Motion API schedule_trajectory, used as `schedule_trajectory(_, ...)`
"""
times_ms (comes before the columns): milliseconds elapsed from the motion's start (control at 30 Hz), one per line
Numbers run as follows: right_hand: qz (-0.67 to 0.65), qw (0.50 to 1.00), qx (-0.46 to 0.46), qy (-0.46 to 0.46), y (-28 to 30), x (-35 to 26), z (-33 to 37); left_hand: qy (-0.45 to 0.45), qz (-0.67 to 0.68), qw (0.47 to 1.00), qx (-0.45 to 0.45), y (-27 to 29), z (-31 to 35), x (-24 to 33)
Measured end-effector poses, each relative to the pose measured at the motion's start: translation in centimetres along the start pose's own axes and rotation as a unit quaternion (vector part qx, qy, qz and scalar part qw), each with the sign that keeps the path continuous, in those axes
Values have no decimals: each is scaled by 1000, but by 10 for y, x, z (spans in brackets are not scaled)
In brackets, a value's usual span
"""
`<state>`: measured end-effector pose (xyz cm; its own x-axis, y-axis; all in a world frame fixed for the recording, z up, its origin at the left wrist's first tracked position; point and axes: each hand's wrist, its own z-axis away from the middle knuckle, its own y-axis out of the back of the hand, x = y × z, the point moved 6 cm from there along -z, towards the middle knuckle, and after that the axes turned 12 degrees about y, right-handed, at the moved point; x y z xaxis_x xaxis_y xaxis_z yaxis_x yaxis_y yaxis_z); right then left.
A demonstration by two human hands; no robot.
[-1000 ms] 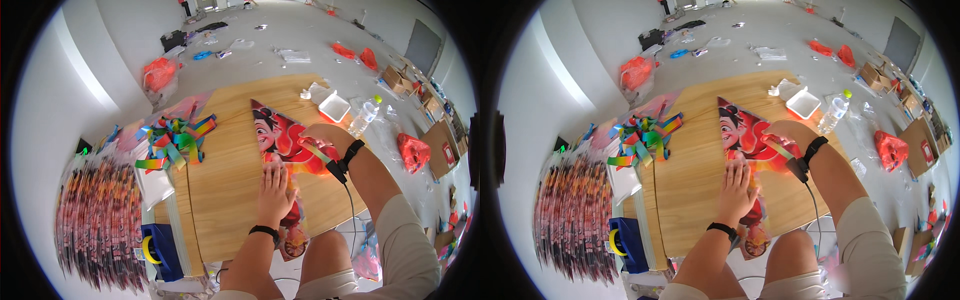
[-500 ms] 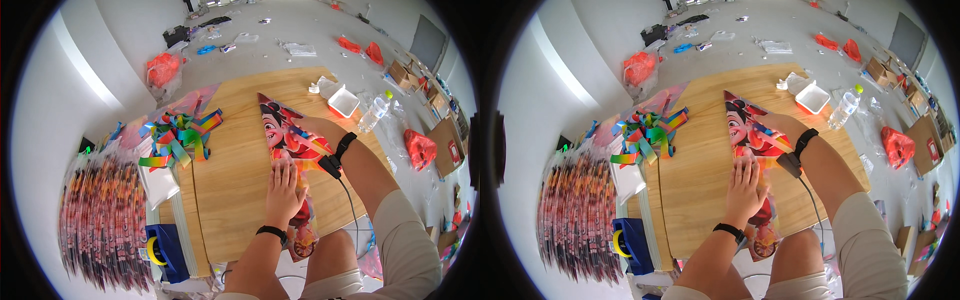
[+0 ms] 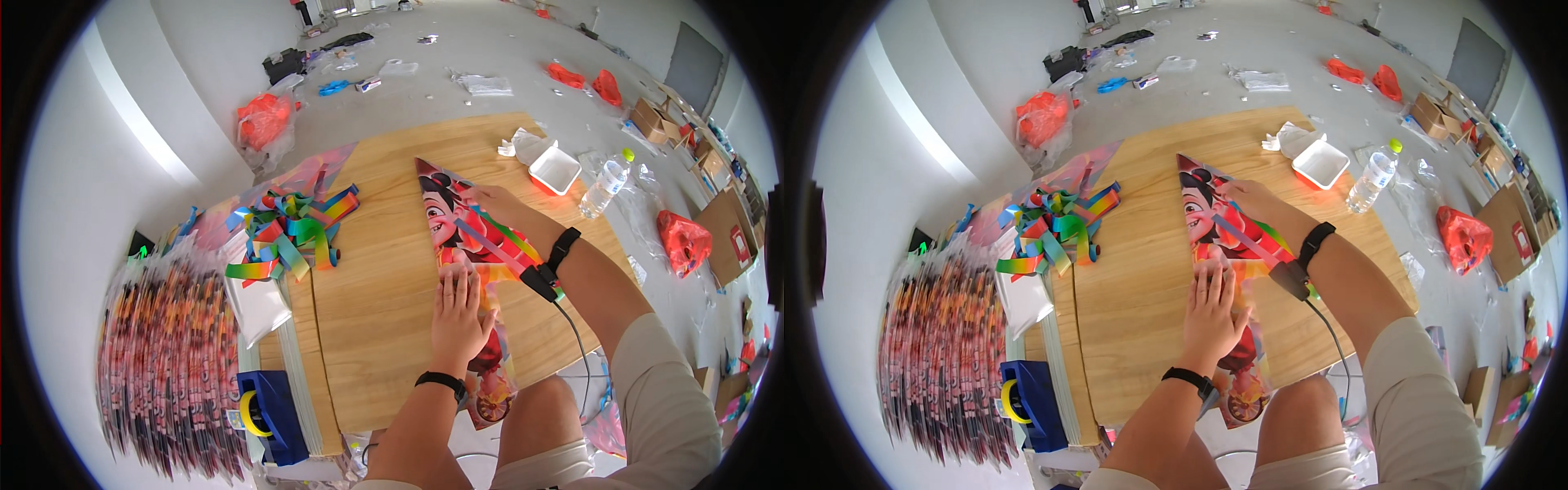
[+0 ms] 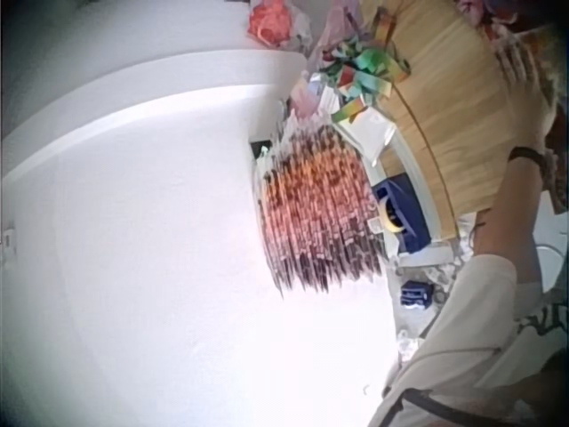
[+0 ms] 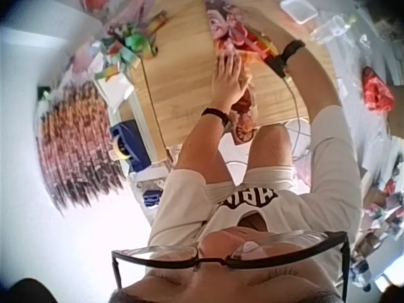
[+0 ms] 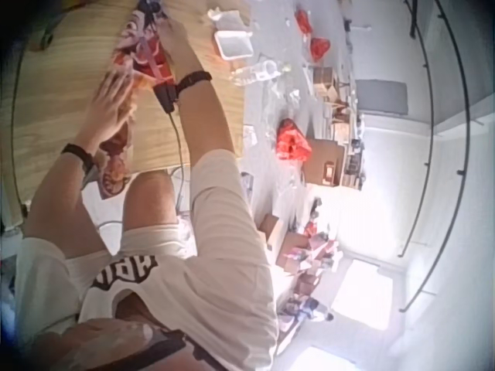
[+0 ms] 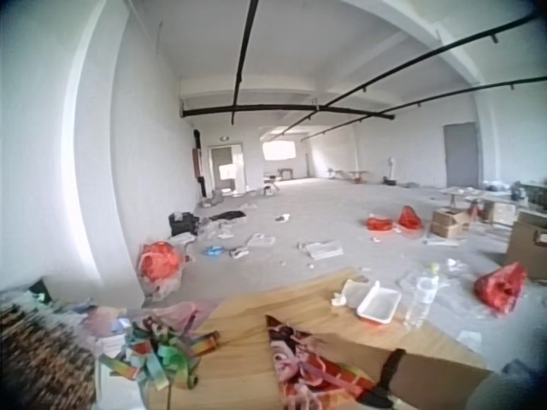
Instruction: Folding a printed kite and placing it into a clear plastic sleeve.
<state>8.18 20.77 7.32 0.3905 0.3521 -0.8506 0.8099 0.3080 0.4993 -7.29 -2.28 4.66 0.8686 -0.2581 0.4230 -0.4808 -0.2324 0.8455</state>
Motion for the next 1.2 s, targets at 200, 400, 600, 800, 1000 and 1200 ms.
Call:
schedule_trajectory(200, 286, 928, -164, 175, -15, -54, 68, 19, -13, 1000, -6, -1, 5, -12)
schedule_trajectory(400, 496, 823, -153, 233, -47, -36, 132, 6, 3, 1000, 1, 4, 2, -5)
schedule_trajectory(600, 535, 815, -96, 198, -43, -23, 122, 5, -3, 1000, -3, 3, 2, -5)
schedule_trajectory(800, 550, 812, -55, 188, -46, -16, 110, 7, -19, 1000, -8, 5, 2, -5)
schedule_trajectory(1000, 504, 849, -34, 157, -36, -23, 114, 3, -10, 1000, -7, 1, 2, -4)
schedule_trajectory(1200, 422, 899, 16, 120, 10, -59, 163, 11, -23, 1000, -9, -2, 3, -7)
